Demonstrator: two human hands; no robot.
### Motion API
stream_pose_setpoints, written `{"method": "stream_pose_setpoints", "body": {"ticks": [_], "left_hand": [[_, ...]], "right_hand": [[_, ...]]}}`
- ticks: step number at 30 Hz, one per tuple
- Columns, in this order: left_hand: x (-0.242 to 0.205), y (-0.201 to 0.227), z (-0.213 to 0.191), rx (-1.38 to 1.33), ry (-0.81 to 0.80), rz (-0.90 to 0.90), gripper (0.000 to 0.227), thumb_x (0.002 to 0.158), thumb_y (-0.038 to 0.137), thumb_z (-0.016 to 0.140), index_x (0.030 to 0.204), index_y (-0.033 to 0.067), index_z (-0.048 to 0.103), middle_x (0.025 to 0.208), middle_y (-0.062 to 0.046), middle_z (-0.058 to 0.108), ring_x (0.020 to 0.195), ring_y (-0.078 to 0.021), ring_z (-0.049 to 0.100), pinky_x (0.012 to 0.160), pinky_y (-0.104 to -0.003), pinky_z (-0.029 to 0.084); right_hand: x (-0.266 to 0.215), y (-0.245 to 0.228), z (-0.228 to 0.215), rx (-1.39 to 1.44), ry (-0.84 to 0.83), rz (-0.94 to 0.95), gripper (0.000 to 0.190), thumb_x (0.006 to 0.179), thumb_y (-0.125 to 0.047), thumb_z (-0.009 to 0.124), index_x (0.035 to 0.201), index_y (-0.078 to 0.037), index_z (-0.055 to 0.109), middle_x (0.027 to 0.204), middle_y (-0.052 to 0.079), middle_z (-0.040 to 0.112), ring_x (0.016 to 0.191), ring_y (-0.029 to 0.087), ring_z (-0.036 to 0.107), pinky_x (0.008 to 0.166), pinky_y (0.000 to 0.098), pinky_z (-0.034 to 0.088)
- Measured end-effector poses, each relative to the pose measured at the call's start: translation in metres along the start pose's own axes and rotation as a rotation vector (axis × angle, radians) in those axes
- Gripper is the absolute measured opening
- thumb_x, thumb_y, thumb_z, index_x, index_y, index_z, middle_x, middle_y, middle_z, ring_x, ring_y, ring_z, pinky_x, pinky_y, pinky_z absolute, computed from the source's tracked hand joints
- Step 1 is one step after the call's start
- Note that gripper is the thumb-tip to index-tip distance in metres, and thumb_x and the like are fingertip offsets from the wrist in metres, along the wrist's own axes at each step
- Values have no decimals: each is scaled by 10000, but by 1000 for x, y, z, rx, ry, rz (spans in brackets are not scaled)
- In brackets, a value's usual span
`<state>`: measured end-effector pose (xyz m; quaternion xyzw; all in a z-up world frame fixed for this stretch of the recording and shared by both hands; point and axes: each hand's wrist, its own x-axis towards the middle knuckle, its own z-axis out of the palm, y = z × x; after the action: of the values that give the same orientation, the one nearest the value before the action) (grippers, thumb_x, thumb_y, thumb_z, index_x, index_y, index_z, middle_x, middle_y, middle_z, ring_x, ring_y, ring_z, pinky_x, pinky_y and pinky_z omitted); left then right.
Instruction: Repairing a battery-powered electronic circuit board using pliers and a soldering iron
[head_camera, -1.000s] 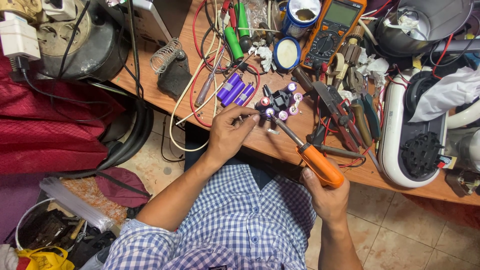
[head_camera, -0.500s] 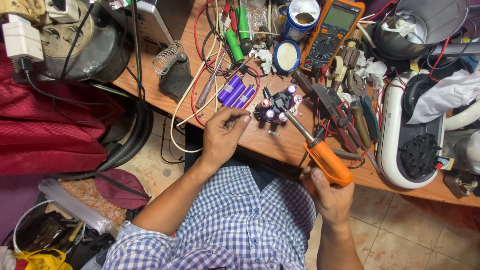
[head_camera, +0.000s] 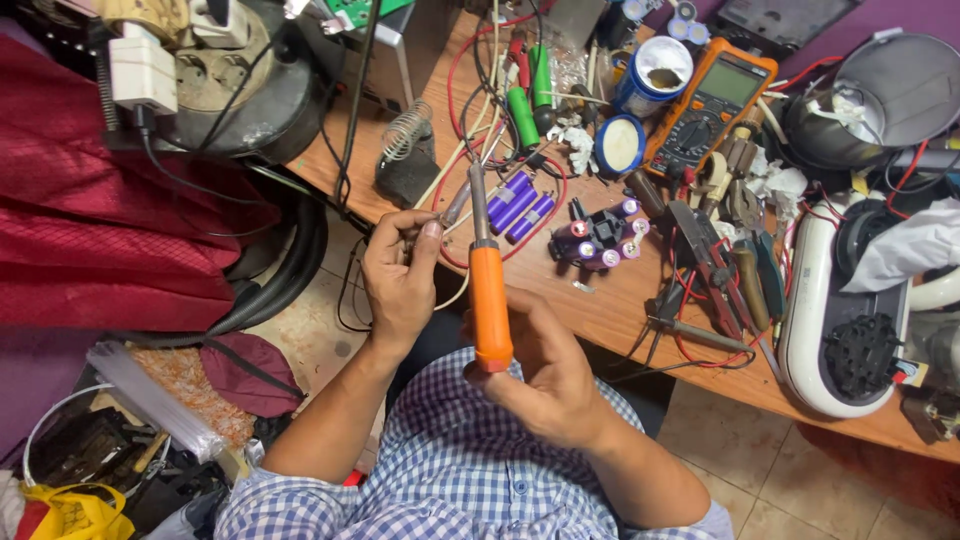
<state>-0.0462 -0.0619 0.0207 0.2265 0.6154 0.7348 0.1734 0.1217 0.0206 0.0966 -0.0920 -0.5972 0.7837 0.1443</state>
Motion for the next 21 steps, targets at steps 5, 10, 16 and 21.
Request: {"method": "stream_pose_setpoints", "body": {"ticks": [5,10,16,21], "left_hand": [[6,-1,-36,34,83,12,116,1010,30,583,1117,-12,597,1009,-66,656,864,-96,587,807,-207,480],[9,-1,-58,37,109,-21,120,1005,37,591,1110,-20,601,973,-62,662,826,-83,583,775,-198,485],[9,-4,-65,56,227,52,139,1000,124,664,1064,2,679,781,-35,577,754,-93,515,714,-262,465],[4,3,-73,151,280,175,99,1011,75,634,1067,-4,656,887,-71,643,789,-75,551,722,-250,484]], "right_hand": [[30,3,35,0,-50,19,673,871,37,739,1460,40,414,1101,104,621,964,170,596,968,333,518],[54,15,55,16,-44,67,614,880,14,746,1418,36,451,1068,97,618,868,148,589,849,297,524],[78,48,63,-21,143,-73,637,841,-40,826,1402,38,534,1100,124,662,1012,188,647,835,342,590],[100,74,61,133,263,-48,620,853,-29,814,1391,44,515,1096,152,649,994,204,675,846,353,625]]}}
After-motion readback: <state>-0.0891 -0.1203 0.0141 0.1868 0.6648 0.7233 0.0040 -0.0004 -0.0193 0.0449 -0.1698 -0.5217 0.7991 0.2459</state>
